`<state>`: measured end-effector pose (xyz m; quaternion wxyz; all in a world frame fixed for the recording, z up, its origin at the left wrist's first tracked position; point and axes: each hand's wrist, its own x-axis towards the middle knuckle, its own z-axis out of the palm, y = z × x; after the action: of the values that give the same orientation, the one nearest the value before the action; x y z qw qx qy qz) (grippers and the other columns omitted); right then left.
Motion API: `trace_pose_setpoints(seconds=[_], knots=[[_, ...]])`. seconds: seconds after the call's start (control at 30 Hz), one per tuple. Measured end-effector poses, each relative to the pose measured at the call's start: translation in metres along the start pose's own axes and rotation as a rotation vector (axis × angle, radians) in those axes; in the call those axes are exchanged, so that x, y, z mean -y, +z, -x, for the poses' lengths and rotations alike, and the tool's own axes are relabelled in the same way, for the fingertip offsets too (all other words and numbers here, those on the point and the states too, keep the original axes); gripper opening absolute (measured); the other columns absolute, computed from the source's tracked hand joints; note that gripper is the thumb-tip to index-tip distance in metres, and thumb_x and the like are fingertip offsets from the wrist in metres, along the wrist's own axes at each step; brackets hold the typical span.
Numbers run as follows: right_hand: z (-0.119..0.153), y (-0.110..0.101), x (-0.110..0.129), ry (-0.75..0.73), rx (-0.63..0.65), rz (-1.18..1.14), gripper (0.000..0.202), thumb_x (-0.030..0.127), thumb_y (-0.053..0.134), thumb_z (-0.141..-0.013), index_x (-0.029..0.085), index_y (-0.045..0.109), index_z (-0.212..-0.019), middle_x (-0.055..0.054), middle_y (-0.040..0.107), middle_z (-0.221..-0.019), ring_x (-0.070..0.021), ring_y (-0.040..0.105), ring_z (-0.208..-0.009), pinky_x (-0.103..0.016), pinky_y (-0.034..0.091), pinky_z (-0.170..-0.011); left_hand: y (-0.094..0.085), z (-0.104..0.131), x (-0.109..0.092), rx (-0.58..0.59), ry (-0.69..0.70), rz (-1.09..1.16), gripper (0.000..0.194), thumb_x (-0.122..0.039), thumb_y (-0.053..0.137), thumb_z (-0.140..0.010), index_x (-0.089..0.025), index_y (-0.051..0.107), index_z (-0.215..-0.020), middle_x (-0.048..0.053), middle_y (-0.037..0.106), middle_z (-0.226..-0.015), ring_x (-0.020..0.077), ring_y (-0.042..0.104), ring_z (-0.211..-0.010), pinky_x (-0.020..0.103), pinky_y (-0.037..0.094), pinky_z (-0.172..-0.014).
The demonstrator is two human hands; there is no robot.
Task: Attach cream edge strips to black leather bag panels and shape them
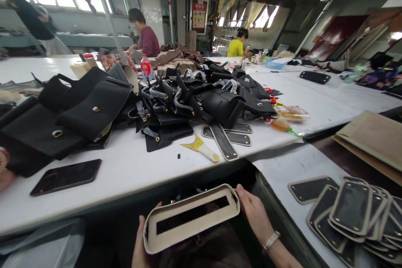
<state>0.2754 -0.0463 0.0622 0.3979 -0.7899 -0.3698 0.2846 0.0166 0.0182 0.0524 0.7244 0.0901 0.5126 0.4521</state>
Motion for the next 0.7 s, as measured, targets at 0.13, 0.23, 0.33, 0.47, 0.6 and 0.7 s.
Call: trace_pose_setpoints(seconds=[0.13,0.23,0.33,0.47,0.6,0.7], knots=[[0.009,-0.011,0.013,-0.091,0.068,0.264,0.051,0.059,0.041,-0.086,0.020,0.072,-0.097,-0.007,0.073,-0.073,-0.0261,0.068,-0.070,-0.029,0.050,-0.060,0.000,0.001,0.002,0.006,-0.090,0.135,0.044,-0.039,0.055,-0.089,-0.018,0.061,-0.127,0.011,0.074,-0.105,0.0304,0.067,-0.103,0.043,0.048,-0.098],[0.003,-0.008,0.004,-0.095,0.051,0.363,0.049,0.055,0.036,-0.085,0.022,0.071,-0.092,-0.008,0.072,-0.069,-0.0282,0.069,-0.067,-0.031,0.049,-0.058,-0.002,-0.002,0.005,0.015,-0.104,0.215,0.050,-0.046,0.057,-0.087,-0.017,0.060,-0.128,0.012,0.073,-0.108,0.0296,0.067,-0.102,0.042,0.048,-0.096],[-0.006,-0.004,-0.010,-0.098,0.072,0.405,0.046,0.056,0.037,-0.081,0.024,0.069,-0.090,-0.009,0.072,-0.070,-0.0307,0.069,-0.067,-0.034,0.048,-0.057,-0.004,-0.005,0.008,0.046,-0.060,0.257,0.057,-0.053,0.059,-0.084,-0.017,0.059,-0.129,0.012,0.071,-0.112,0.0302,0.065,-0.107,0.041,0.047,-0.097],[-0.011,-0.005,-0.023,-0.111,0.110,0.449,0.042,0.053,0.038,-0.080,0.024,0.066,-0.089,-0.009,0.068,-0.060,-0.0323,0.067,-0.058,-0.037,0.046,-0.054,-0.006,-0.005,0.011,0.058,-0.034,0.280,0.054,-0.051,0.061,-0.083,-0.016,0.061,-0.125,0.010,0.072,-0.107,0.0284,0.063,-0.110,0.037,0.046,-0.099],[-0.010,-0.005,-0.025,-0.151,0.132,0.415,0.036,0.052,0.036,-0.082,0.027,0.062,-0.083,-0.008,0.067,-0.058,-0.0315,0.067,-0.057,-0.037,0.044,-0.051,-0.009,-0.007,0.015,0.058,-0.002,0.288,0.052,-0.051,0.061,-0.084,-0.015,0.064,-0.121,0.011,0.070,-0.113,0.0289,0.062,-0.111,0.037,0.044,-0.101],[-0.008,-0.005,-0.016,-0.160,0.130,0.367,0.039,0.056,0.036,-0.083,0.027,0.062,-0.081,-0.008,0.069,-0.061,-0.0303,0.067,-0.056,-0.036,0.044,-0.051,-0.007,-0.006,0.013,0.051,-0.002,0.235,0.053,-0.052,0.059,-0.084,-0.015,0.063,-0.122,0.012,0.069,-0.115,0.0297,0.062,-0.110,0.039,0.044,-0.101]])
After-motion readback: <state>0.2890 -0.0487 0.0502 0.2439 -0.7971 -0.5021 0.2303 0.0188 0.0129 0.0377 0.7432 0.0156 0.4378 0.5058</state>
